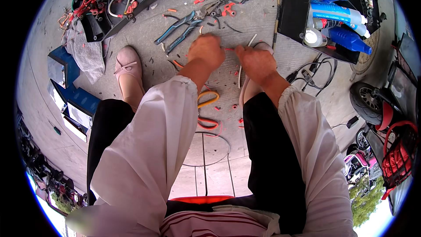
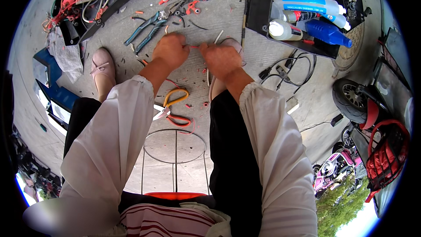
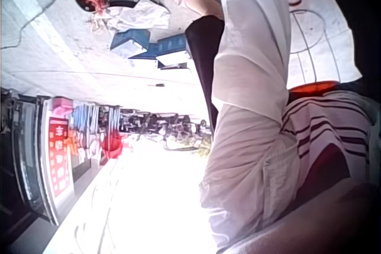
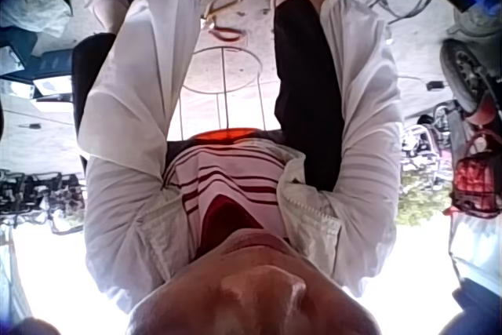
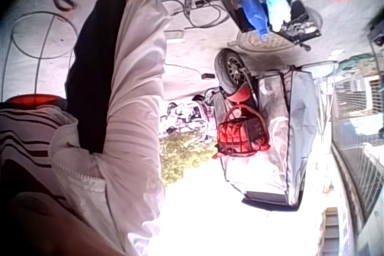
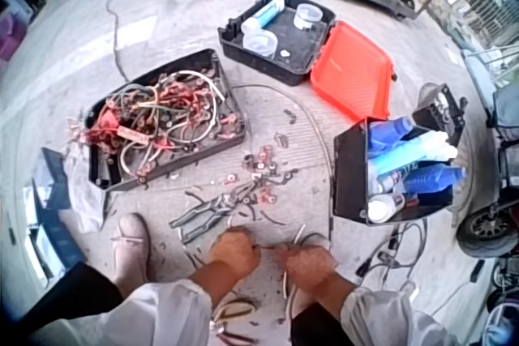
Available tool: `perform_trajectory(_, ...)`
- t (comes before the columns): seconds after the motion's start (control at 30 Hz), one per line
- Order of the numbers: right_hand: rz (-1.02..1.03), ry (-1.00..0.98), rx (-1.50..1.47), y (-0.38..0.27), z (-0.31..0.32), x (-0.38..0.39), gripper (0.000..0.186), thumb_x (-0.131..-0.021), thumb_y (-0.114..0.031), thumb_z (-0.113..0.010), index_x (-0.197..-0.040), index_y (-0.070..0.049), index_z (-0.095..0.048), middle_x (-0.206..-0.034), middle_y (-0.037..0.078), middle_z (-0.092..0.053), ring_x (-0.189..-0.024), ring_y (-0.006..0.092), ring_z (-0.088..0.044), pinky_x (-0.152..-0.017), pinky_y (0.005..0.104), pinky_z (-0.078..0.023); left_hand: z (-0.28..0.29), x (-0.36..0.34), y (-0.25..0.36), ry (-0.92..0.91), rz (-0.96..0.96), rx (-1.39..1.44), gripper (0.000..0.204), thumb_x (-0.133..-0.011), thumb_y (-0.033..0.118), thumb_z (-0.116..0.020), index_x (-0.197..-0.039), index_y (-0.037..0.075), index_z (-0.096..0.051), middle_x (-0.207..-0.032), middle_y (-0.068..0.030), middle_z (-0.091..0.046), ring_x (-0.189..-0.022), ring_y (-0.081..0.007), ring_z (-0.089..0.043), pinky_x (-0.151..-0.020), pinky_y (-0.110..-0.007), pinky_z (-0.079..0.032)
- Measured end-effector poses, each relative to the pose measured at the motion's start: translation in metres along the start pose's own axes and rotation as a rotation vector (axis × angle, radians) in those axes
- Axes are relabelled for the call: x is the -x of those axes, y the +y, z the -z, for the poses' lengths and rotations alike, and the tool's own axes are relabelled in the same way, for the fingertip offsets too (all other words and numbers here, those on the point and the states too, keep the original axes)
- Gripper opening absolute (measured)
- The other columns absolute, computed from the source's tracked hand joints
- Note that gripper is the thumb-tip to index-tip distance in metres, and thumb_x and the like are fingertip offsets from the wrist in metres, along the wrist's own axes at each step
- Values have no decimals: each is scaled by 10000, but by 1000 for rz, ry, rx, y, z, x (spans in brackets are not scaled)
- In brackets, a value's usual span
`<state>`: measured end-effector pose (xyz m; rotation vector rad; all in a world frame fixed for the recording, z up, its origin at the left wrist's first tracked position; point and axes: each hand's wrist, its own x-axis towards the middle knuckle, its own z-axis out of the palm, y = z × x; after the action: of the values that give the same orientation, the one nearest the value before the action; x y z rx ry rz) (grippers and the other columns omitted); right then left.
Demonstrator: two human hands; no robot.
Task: The person sits on a low stool and works on a bundle of wires, using pliers and a knife to strip insulation and twist wire ends. They handle multiple colored wires, cut pieces, and prepare connections.
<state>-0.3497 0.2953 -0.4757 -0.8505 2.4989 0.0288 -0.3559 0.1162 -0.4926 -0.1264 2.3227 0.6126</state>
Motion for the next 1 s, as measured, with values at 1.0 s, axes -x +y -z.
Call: perform_trajectory(1.0,-4,21,-65,0,-2,-1,111,-836,-88,-545,-944,-110,-546,-797,71,-666,-682,268,-692,-549,398,-544,6,-6,6,-82,68,-27,270,-798,152,-643,-1048,74,-711,-1133,-167,-666,-1085,-327,-640,-918,-386,-520)
